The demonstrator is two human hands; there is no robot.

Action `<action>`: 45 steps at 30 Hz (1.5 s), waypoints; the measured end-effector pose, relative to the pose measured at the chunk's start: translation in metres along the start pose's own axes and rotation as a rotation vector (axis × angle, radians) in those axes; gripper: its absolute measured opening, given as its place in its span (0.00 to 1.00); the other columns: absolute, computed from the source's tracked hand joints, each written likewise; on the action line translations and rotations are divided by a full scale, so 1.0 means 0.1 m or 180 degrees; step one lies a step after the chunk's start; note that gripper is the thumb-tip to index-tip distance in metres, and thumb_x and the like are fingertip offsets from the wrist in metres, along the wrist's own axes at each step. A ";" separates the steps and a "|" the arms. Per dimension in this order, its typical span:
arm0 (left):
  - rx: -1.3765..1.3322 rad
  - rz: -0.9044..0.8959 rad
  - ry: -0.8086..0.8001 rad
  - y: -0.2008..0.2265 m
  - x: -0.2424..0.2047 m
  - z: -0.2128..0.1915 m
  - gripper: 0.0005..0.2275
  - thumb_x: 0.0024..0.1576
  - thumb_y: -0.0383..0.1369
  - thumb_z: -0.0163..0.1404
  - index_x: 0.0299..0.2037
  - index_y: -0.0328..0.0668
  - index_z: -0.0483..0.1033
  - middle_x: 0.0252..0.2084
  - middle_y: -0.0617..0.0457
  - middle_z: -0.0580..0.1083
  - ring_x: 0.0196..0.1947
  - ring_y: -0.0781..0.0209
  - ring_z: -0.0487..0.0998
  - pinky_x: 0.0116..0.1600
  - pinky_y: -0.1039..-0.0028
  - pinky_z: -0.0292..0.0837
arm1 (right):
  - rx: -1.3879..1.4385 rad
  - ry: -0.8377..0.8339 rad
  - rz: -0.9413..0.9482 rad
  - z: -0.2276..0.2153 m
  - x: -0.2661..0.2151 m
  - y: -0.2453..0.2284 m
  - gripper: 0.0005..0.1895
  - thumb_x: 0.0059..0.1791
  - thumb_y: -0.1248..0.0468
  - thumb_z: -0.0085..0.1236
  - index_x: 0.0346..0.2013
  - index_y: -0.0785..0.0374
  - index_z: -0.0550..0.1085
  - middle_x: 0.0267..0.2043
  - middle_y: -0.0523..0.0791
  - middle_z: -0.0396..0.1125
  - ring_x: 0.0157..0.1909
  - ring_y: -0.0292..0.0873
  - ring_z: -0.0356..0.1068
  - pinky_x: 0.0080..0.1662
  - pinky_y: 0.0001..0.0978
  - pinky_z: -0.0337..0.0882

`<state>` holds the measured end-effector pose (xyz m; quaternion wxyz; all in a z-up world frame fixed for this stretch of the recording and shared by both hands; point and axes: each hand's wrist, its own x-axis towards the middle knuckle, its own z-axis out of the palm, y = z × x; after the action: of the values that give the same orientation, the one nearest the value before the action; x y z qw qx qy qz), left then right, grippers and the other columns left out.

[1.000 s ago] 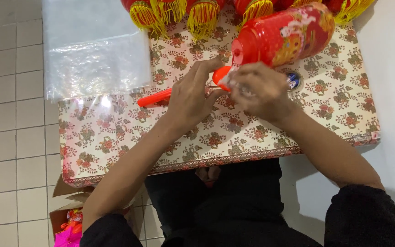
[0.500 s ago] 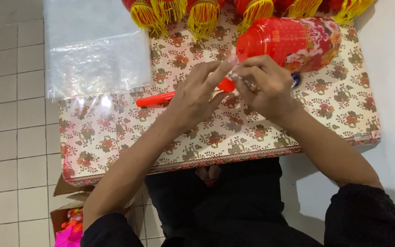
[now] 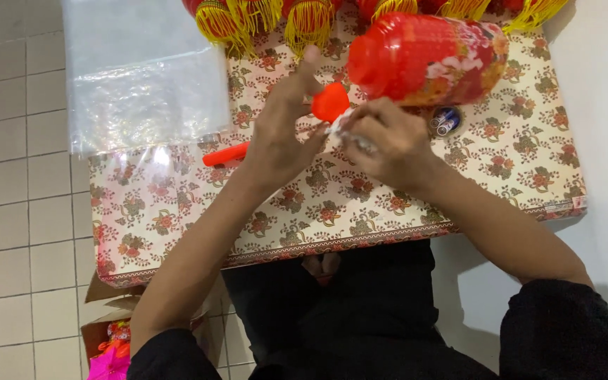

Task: Assembling decorative lanterns and packaging them into plastic bags.

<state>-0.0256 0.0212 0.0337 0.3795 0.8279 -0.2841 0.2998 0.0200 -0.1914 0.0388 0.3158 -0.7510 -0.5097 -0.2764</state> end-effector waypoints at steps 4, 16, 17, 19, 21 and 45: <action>-0.0242 -0.0373 0.0287 0.01 0.02 -0.06 0.55 0.60 0.18 0.69 0.80 0.63 0.29 0.53 0.46 0.73 0.52 0.56 0.79 0.59 0.73 0.91 | -0.0095 -0.0089 0.0085 0.01 -0.03 0.02 0.09 0.47 0.75 0.70 0.37 0.71 0.76 0.39 0.54 0.70 0.28 0.39 0.67 0.22 0.20 0.69; 0.0199 -0.1134 -0.0168 0.07 0.18 -0.21 0.18 0.64 0.43 0.50 0.47 0.32 0.80 0.40 0.44 0.79 0.35 0.58 0.79 0.37 0.74 0.76 | -0.0357 -0.1329 -0.0199 0.00 0.03 0.02 0.06 0.53 0.64 0.60 0.42 0.61 0.81 0.31 0.45 0.78 0.23 0.38 0.74 0.22 0.28 0.76; 0.0192 -0.1129 -0.0169 0.09 0.18 -0.23 0.18 0.64 0.43 0.50 0.47 0.32 0.80 0.40 0.44 0.79 0.35 0.58 0.79 0.37 0.74 0.76 | -0.0365 -0.1330 -0.0194 -0.01 0.04 0.01 0.06 0.53 0.64 0.60 0.42 0.61 0.81 0.31 0.45 0.78 0.23 0.38 0.74 0.22 0.28 0.76; 0.0435 -0.1190 -0.0372 0.14 0.20 -0.28 0.17 0.64 0.43 0.49 0.48 0.35 0.80 0.39 0.49 0.79 0.34 0.60 0.78 0.37 0.72 0.73 | -0.0632 -0.1816 -0.0139 -0.02 0.06 0.00 0.16 0.56 0.49 0.53 0.40 0.56 0.79 0.27 0.40 0.74 0.24 0.37 0.73 0.19 0.26 0.73; 0.0366 -0.1169 -0.0336 0.10 0.20 -0.29 0.19 0.65 0.44 0.45 0.47 0.33 0.80 0.38 0.46 0.80 0.32 0.59 0.79 0.35 0.73 0.75 | -0.0396 -0.1371 -0.0281 -0.17 0.18 0.00 0.11 0.54 0.53 0.60 0.41 0.57 0.81 0.31 0.42 0.77 0.27 0.38 0.76 0.21 0.25 0.73; 0.0715 -0.0758 -0.1089 0.06 0.11 -0.28 0.22 0.60 0.37 0.61 0.61 0.50 0.63 0.44 0.49 0.80 0.32 0.60 0.81 0.29 0.74 0.78 | 0.0339 0.1112 0.0364 -0.63 0.22 0.37 0.55 0.40 0.57 0.85 0.69 0.61 0.53 0.66 0.52 0.54 0.68 0.56 0.61 0.69 0.51 0.69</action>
<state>-0.0302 0.0377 0.0593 0.2641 0.9313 -0.2095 0.1379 0.0563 -0.2365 0.0885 0.4540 -0.7016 -0.4175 -0.3568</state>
